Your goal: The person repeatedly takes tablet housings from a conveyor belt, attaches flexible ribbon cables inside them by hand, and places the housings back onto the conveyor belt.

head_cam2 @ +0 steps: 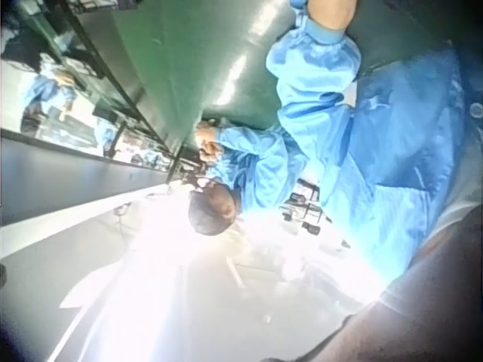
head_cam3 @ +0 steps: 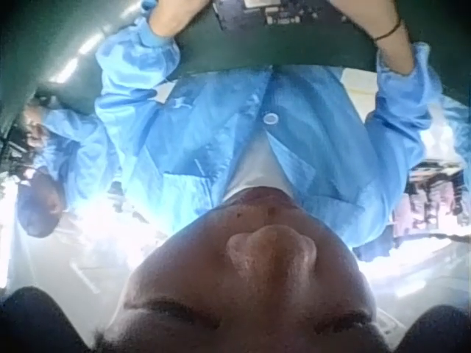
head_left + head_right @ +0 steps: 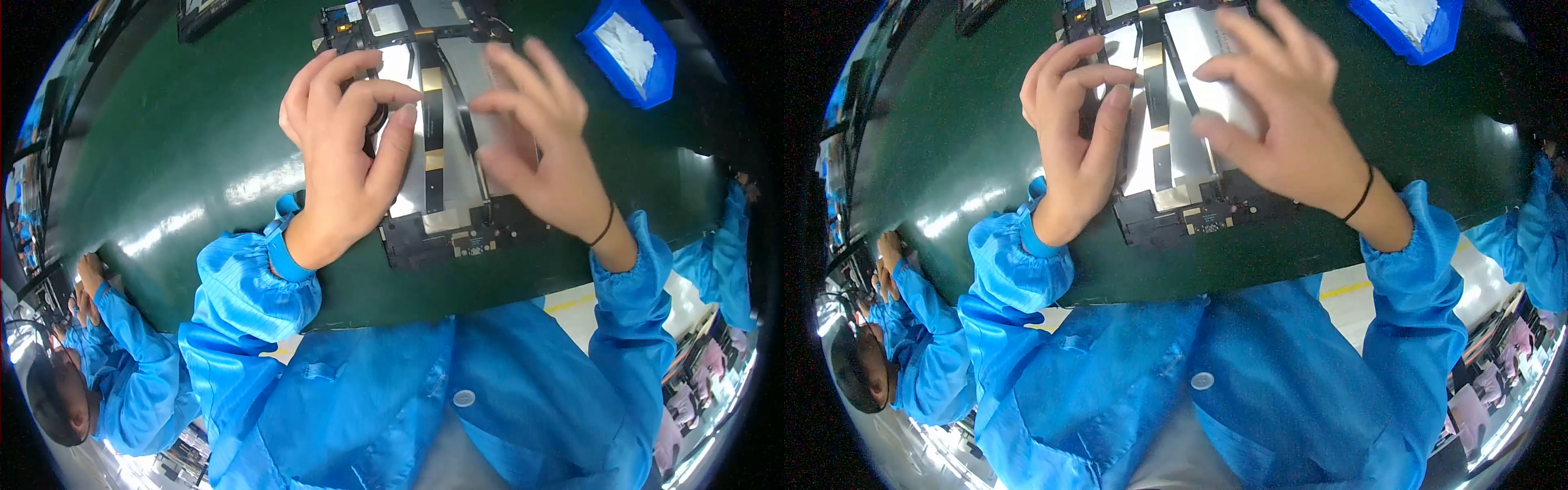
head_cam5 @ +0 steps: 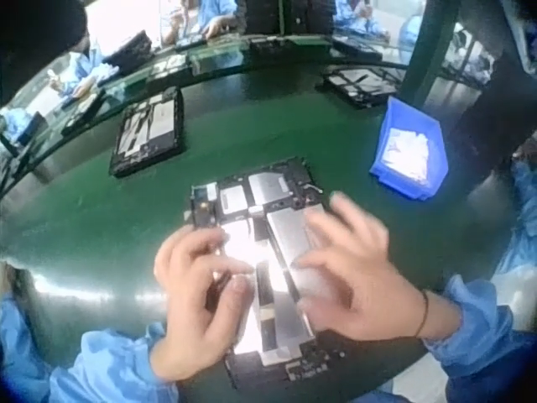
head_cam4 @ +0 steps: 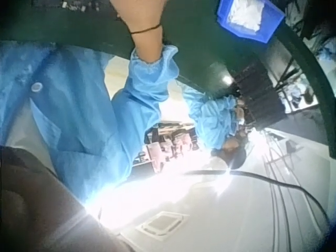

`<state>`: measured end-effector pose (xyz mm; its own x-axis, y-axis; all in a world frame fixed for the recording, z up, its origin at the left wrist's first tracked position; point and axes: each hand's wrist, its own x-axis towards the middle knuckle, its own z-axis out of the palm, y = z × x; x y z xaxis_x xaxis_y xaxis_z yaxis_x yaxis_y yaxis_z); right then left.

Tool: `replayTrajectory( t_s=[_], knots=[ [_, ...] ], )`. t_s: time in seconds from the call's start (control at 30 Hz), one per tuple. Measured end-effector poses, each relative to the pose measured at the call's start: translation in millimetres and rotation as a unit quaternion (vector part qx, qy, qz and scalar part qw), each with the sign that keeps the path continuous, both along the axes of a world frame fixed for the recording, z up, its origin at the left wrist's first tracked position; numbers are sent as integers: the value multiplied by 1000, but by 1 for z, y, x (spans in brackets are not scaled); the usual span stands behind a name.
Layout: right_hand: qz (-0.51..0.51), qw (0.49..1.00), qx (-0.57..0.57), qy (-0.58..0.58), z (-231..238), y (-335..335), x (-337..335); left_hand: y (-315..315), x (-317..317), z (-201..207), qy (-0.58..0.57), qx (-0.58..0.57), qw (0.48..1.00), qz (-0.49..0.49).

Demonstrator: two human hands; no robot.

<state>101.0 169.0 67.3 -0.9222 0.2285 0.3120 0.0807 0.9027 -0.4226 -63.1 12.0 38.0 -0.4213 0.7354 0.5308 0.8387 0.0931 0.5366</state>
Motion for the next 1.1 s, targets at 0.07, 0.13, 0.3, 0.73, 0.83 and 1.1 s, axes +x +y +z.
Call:
replayTrajectory(
  t_s=[0.07, 0.13, 0.3, 0.73, 0.83, 1.1],
  knots=[
    [7, 997, -77, -17, 4, -6, 5, 4, 6, 9, 13, -5, 1000, -16],
    [-4, 997, -79, 13, 7, -10, 10, -2, 14, 22, 32, -34, 998, -43],
    [19, 994, -89, 67, 15, -27, 27, -13, 40, 36, 69, 31, 992, -96],
    [62, 970, -237, -2, 20, -18, 40, -32, 44, 24, 424, 187, 858, -220],
    [-69, 986, -110, 102, 20, 10, 32, -27, 43, 26, 371, 247, 859, -250],
    [-282, 838, 465, 47, 35, 117, 76, 11, 32, 33, 27, 6, 991, -127]
  ],
)
